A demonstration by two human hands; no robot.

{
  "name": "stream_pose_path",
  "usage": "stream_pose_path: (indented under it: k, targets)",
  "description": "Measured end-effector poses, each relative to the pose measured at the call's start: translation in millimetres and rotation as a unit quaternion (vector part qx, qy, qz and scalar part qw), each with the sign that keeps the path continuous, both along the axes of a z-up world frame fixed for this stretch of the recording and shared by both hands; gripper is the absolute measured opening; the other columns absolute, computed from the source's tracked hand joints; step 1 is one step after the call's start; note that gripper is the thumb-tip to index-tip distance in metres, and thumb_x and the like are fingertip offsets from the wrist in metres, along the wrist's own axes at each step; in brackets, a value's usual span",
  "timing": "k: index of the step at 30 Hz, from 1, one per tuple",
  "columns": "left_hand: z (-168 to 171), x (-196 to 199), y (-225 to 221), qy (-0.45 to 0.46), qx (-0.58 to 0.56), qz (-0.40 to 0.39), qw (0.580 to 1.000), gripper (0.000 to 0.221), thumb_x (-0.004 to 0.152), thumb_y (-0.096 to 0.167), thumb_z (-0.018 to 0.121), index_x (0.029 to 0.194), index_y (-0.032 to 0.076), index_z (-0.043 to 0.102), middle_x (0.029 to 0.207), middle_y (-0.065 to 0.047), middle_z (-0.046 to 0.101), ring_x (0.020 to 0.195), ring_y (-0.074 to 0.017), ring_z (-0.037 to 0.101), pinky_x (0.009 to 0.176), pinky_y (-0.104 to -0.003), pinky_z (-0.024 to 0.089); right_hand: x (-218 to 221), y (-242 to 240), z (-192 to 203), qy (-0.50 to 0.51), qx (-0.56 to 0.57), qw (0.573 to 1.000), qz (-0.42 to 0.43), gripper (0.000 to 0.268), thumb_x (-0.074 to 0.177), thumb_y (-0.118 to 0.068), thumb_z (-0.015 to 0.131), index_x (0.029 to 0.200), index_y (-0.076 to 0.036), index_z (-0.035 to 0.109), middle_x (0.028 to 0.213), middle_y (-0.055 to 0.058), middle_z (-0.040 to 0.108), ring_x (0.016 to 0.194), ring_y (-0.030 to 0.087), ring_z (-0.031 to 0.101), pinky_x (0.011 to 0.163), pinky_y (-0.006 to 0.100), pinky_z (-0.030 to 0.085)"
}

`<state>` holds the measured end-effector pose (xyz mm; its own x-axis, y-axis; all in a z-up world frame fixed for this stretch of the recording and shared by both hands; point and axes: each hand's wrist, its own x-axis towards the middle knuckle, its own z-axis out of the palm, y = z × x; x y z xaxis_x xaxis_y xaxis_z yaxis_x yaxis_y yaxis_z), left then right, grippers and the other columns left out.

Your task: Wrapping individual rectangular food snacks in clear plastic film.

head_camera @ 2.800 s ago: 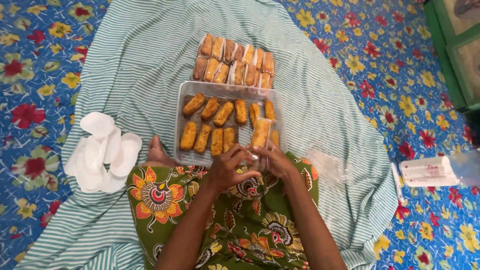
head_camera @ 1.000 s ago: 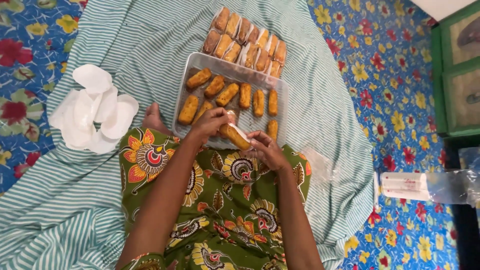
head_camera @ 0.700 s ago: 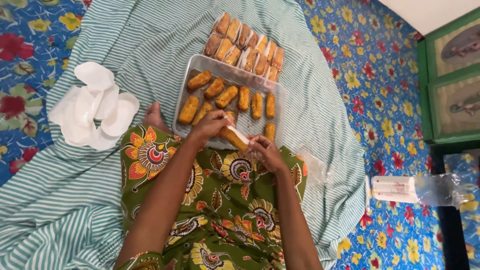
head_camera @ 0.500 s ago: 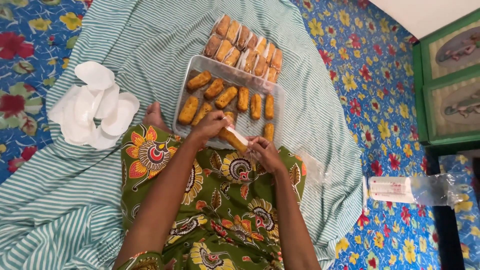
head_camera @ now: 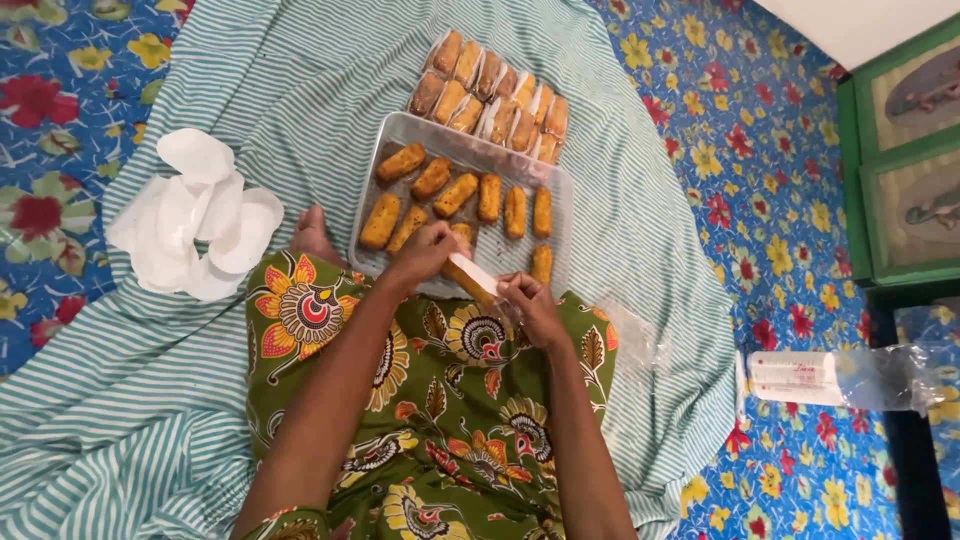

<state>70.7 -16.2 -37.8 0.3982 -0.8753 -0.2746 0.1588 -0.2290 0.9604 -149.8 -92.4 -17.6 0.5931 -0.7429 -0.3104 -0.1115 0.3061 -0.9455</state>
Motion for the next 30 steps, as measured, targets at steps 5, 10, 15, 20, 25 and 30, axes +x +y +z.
stream_pose_path:
  k: [5,10,15,20,25,30]
  targets:
    - [3.9,2.3,1.4,-0.038,-0.009,-0.013,0.999,0.027,0.093,0.033,0.062,0.086,0.009,0.07,0.079,-0.011,0.065,0.078,-0.0248,0.059,0.073,-0.037,0.045,-3.5,-1.2,-2.7,0.017,-0.01,1.0,-0.001,0.026,0.088,-0.018,0.081,0.08,-0.005,0.06,0.106,0.012,0.068,0.082,0.009,0.059,0.054,0.015,0.046]
    - [-5.3,4.9,-1.1,-0.021,-0.041,-0.026,0.999,0.031,0.102,0.037,0.058,0.087,0.011,0.067,0.074,-0.008,0.062,0.067,-0.0213,0.055,0.066,-0.037,0.044,-3.1,-2.2,-6.2,0.013,0.006,1.0,-0.004,0.025,0.087,-0.018,0.081,0.082,-0.007,0.06,0.106,0.01,0.067,0.084,0.008,0.059,0.054,0.012,0.046]
    - [-12.0,2.2,-5.7,-0.032,-0.034,-0.02,0.999,0.03,0.103,0.038,0.058,0.089,0.013,0.066,0.073,-0.007,0.064,0.066,-0.0187,0.055,0.064,-0.035,0.044,1.0,3.6,7.1,0.015,0.014,1.0,-0.011,0.024,0.086,-0.019,0.079,0.08,-0.007,0.059,0.104,0.011,0.068,0.078,0.007,0.057,0.052,0.013,0.044]
    - [-11.6,0.5,-7.2,-0.044,-0.008,-0.003,0.999,0.029,0.1,0.039,0.062,0.087,0.014,0.066,0.068,-0.004,0.062,0.063,-0.0172,0.055,0.063,-0.034,0.044,2.9,2.4,4.7,0.008,0.025,1.0,-0.016,0.025,0.086,-0.017,0.079,0.076,-0.007,0.058,0.102,0.012,0.069,0.076,0.008,0.059,0.048,0.016,0.043]
    - [-30.5,1.8,-14.2,-0.07,-0.02,0.011,0.997,0.03,0.098,0.038,0.068,0.084,0.012,0.063,0.061,-0.002,0.059,0.056,-0.0156,0.052,0.057,-0.033,0.041,10.1,6.0,11.8,-0.006,0.042,0.999,-0.023,0.022,0.083,-0.014,0.076,0.075,-0.006,0.057,0.099,0.013,0.069,0.066,0.006,0.056,0.043,0.012,0.038]
    - [-7.0,-3.6,-9.8,-0.055,0.007,0.022,0.998,0.025,0.095,0.033,0.067,0.085,0.01,0.063,0.065,-0.005,0.063,0.062,-0.0174,0.056,0.06,-0.033,0.043,8.9,1.4,0.1,-0.018,0.058,0.998,-0.032,0.021,0.081,-0.012,0.075,0.074,-0.006,0.057,0.098,0.014,0.068,0.063,0.007,0.055,0.046,0.015,0.042]
